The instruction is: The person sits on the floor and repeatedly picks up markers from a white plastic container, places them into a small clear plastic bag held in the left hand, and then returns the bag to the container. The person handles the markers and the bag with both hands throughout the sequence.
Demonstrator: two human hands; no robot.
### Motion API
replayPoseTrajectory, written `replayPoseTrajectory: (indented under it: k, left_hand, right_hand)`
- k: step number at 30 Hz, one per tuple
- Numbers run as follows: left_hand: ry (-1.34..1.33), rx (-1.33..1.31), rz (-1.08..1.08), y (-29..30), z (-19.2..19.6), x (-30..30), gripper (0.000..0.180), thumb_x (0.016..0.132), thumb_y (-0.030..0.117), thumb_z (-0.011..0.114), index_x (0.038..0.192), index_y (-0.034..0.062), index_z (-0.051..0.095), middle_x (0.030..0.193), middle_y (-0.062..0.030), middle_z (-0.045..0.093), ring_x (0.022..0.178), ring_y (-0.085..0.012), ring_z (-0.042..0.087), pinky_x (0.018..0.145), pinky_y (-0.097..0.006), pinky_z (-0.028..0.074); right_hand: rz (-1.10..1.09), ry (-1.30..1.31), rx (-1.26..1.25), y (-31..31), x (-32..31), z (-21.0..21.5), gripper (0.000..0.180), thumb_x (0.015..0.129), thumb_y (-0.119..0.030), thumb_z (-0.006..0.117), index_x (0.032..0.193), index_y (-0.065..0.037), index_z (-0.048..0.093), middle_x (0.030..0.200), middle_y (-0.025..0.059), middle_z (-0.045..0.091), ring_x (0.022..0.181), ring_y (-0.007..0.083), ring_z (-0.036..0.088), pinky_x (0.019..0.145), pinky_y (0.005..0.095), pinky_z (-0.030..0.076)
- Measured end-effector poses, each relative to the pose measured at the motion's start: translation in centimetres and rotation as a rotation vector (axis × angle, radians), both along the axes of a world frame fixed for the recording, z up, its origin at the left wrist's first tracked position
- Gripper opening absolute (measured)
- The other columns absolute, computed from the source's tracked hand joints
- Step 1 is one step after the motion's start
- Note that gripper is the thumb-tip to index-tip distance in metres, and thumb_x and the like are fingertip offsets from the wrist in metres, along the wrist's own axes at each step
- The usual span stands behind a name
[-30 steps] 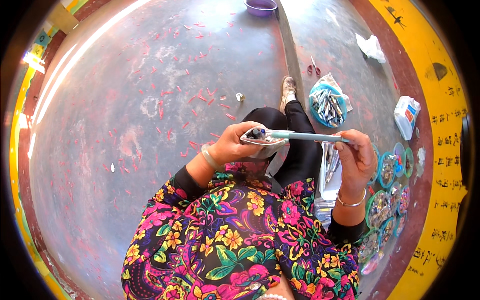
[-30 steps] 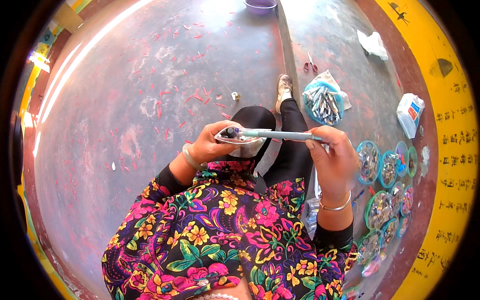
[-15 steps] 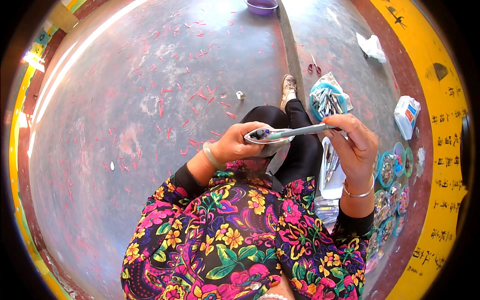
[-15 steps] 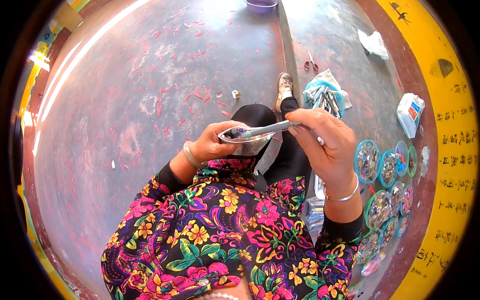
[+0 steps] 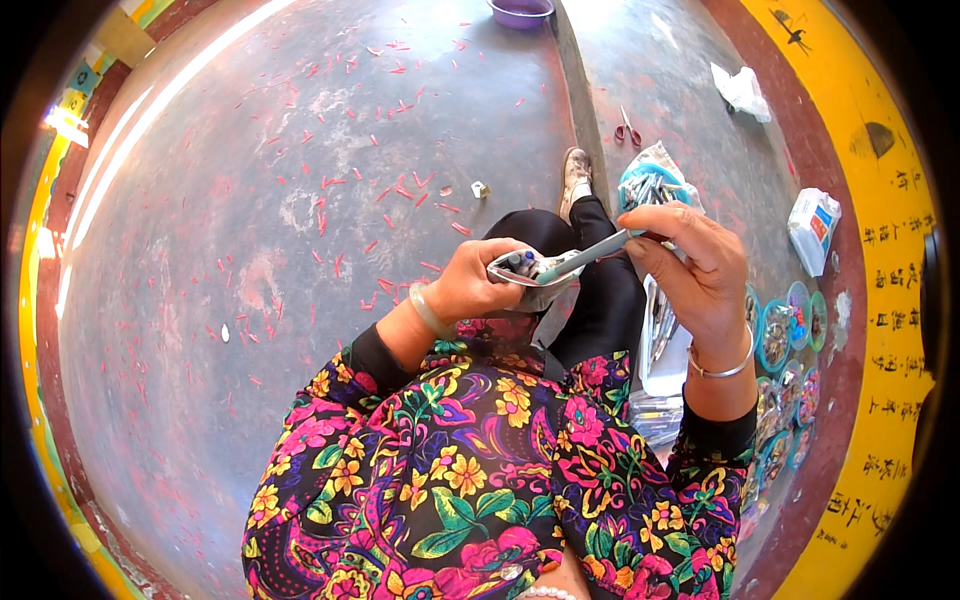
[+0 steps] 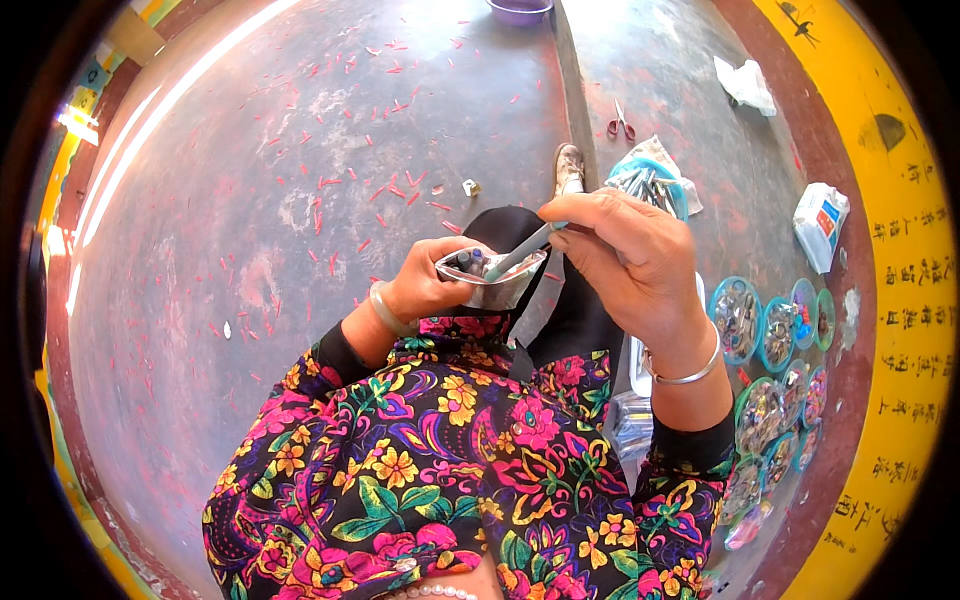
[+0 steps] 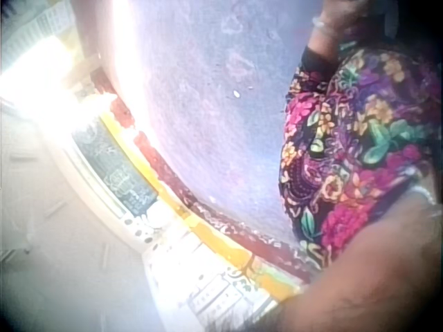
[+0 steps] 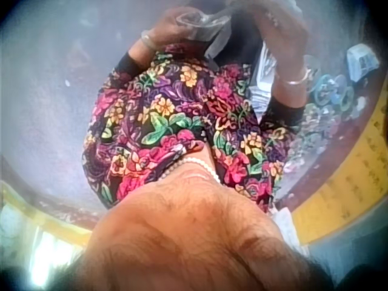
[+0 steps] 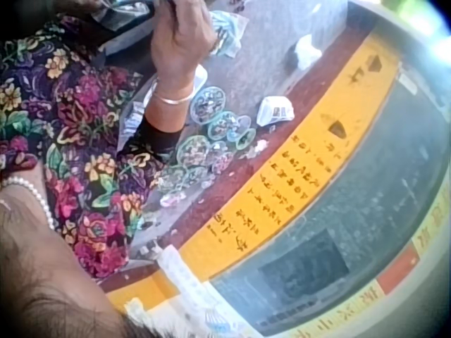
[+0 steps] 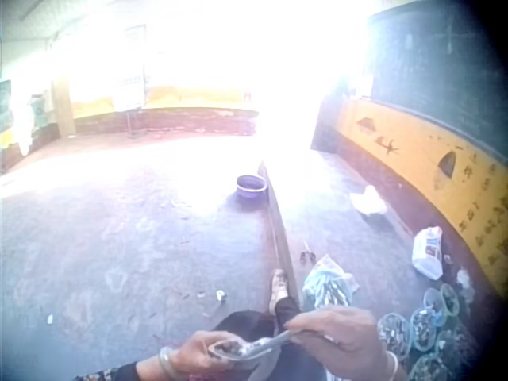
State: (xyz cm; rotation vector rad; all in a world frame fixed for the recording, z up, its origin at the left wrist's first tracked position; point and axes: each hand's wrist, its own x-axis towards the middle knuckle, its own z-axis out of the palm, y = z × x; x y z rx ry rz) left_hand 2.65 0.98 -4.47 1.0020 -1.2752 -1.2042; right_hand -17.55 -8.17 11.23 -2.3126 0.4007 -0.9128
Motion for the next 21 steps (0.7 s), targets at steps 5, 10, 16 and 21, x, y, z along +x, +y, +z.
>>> replayPoseTrajectory:
  k: [5, 10, 16, 21]
  left_hand:
    - [0.087, 0.046, -0.068, -0.2, 0.5, 0.0, 0.033, 0.075, 0.002, 0.059, 0.107, -0.0021, 0.061, 0.092, -0.0001, 0.062, 0.082, -0.0048, 0.053, 0.075, -0.022, 0.046]
    - [0.129, 0.057, -0.147, -0.1, 0.5, 0.6, 0.037, 0.079, 0.005, 0.058, 0.115, -0.0029, 0.056, 0.099, -0.0012, 0.061, 0.090, -0.0056, 0.053, 0.081, -0.024, 0.045]
    - [0.174, 0.102, -0.181, 0.1, 1.3, 0.7, 0.038, 0.083, 0.009, 0.056, 0.119, -0.0027, 0.054, 0.104, -0.0029, 0.060, 0.095, -0.0079, 0.053, 0.085, -0.025, 0.043]
    - [0.140, 0.088, -0.188, 0.0, 1.2, 0.7, 0.038, 0.083, 0.009, 0.056, 0.119, -0.0022, 0.054, 0.105, -0.0031, 0.060, 0.095, -0.0084, 0.053, 0.085, -0.026, 0.043]
  right_hand:
    - [0.007, 0.040, 0.021, 0.1, 0.5, -0.6, 0.017, 0.075, 0.005, 0.065, 0.091, 0.001, 0.063, 0.074, 0.0101, 0.061, 0.064, 0.0188, 0.060, 0.058, 0.0266, 0.046]
    - [0.003, 0.071, -0.026, -0.2, 0.6, -0.5, 0.016, 0.074, 0.005, 0.066, 0.090, 0.001, 0.063, 0.076, 0.0116, 0.063, 0.067, 0.0220, 0.062, 0.060, 0.0280, 0.048]
    - [0.058, 0.073, -0.026, -0.1, 0.8, -0.7, 0.017, 0.073, 0.005, 0.066, 0.089, 0.001, 0.064, 0.077, 0.0122, 0.063, 0.071, 0.0241, 0.063, 0.064, 0.0303, 0.049]
    - [0.079, 0.122, -0.034, 0.0, 1.6, -2.2, 0.013, 0.075, 0.001, 0.064, 0.088, 0.000, 0.063, 0.077, 0.0122, 0.063, 0.070, 0.0267, 0.062, 0.063, 0.0313, 0.048]
